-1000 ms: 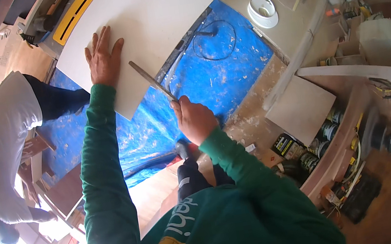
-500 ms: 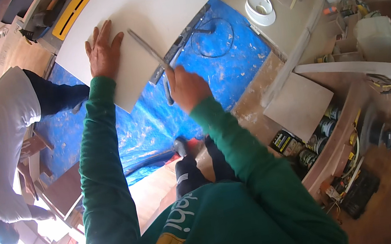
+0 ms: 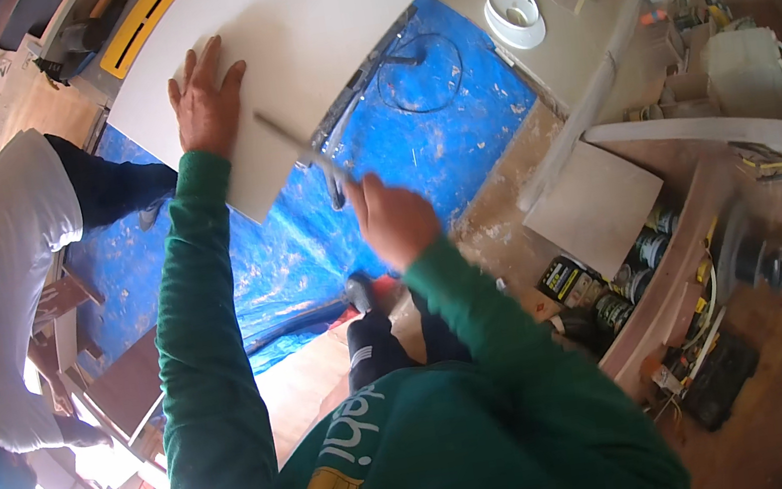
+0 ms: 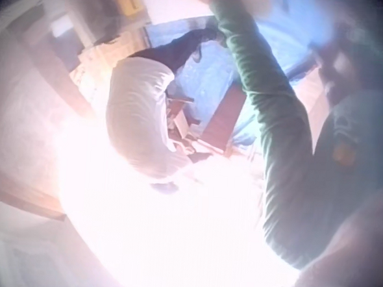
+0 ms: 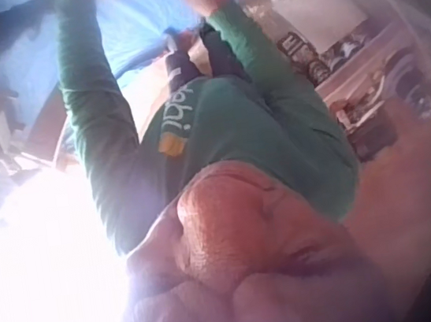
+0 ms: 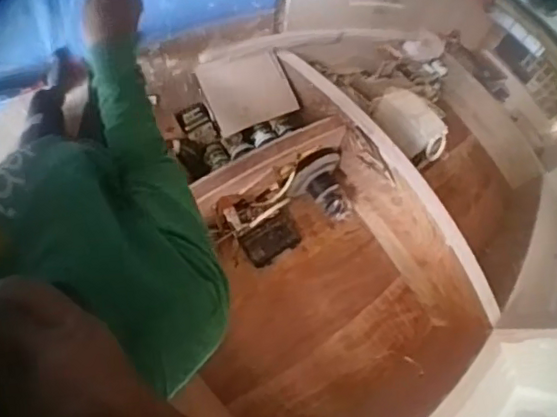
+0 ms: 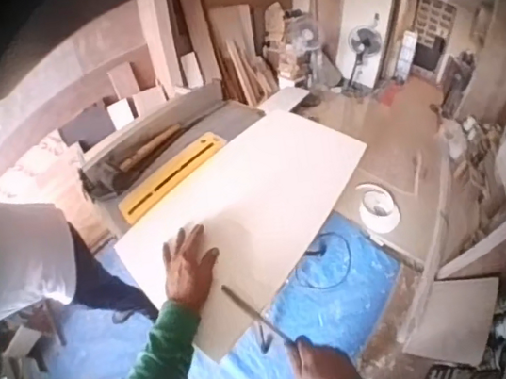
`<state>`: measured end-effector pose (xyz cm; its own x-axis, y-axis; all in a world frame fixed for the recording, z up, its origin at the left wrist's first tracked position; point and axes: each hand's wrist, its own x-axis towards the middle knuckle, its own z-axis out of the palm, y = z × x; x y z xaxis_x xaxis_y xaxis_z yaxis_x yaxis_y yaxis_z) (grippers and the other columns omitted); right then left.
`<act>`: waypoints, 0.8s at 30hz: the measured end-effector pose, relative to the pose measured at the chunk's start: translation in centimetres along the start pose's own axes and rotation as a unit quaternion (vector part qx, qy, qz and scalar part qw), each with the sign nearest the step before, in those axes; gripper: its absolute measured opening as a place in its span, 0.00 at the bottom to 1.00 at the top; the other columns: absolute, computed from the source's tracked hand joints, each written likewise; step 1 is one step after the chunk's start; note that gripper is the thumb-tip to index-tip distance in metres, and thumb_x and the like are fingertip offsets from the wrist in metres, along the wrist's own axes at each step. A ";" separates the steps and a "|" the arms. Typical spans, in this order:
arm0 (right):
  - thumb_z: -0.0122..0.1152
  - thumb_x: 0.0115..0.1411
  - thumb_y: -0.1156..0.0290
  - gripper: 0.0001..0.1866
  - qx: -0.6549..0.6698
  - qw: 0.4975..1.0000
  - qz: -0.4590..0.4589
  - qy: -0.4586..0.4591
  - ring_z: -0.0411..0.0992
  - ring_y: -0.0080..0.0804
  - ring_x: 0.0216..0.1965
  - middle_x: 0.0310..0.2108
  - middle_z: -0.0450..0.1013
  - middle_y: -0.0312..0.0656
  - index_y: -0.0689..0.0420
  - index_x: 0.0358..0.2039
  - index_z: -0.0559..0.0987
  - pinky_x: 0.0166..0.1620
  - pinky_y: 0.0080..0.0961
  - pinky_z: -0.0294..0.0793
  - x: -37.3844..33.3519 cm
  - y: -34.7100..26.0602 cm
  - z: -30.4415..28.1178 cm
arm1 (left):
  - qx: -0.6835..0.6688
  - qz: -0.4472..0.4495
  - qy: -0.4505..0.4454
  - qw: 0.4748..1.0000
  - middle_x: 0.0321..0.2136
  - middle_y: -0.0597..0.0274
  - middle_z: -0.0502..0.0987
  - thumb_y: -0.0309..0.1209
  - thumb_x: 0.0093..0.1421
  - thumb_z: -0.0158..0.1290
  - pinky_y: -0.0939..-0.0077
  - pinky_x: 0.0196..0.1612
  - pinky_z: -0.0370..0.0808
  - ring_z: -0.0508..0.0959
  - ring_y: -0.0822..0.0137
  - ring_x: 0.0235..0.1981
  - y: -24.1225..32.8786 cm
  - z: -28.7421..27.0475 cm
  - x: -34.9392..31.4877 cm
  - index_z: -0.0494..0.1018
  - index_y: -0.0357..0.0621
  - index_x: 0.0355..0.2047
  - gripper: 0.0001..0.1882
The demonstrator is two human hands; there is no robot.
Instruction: The person rubs a file repeatedly along the edges of a white board while holding it upright, then places the board on a table.
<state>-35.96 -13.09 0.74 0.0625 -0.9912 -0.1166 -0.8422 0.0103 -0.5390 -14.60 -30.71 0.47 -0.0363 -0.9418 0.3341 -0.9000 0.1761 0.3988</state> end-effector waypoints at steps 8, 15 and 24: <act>0.42 0.69 0.57 0.17 0.023 0.998 0.010 -0.049 0.71 0.58 0.19 0.17 0.71 0.53 0.57 0.31 0.70 0.23 0.53 0.69 -3.0 -1.2 1.0 | -0.011 -0.021 -0.011 1.000 0.59 0.50 0.68 0.45 0.62 0.51 0.52 0.69 0.42 0.58 0.55 0.67 0.0 -0.1 0.3 0.66 0.54 0.61 0.28; 0.40 0.70 0.58 0.19 0.004 0.995 0.025 0.099 0.72 0.56 0.21 0.18 0.72 0.54 0.60 0.31 0.72 0.21 0.47 0.70 6.3 3.2 -0.8 | -0.017 -0.002 -0.002 1.000 0.59 0.48 0.68 0.45 0.62 0.51 0.53 0.69 0.42 0.58 0.55 0.67 0.9 0.6 0.9 0.65 0.51 0.61 0.29; 0.42 0.68 0.62 0.15 0.033 0.997 0.035 0.054 0.73 0.58 0.25 0.22 0.73 0.56 0.59 0.36 0.74 0.28 0.52 0.73 5.2 4.9 -0.9 | 0.007 0.035 -0.026 0.999 0.63 0.52 0.63 0.46 0.64 0.49 0.49 0.69 0.44 0.56 0.52 0.67 0.3 0.1 0.0 0.62 0.51 0.63 0.30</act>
<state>-40.24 -18.35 -1.78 -0.0575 -0.9961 -0.0671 -0.8056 0.0860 -0.5861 -14.93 -30.65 0.55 -0.1215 -0.9411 0.3154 -0.9003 0.2383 0.3643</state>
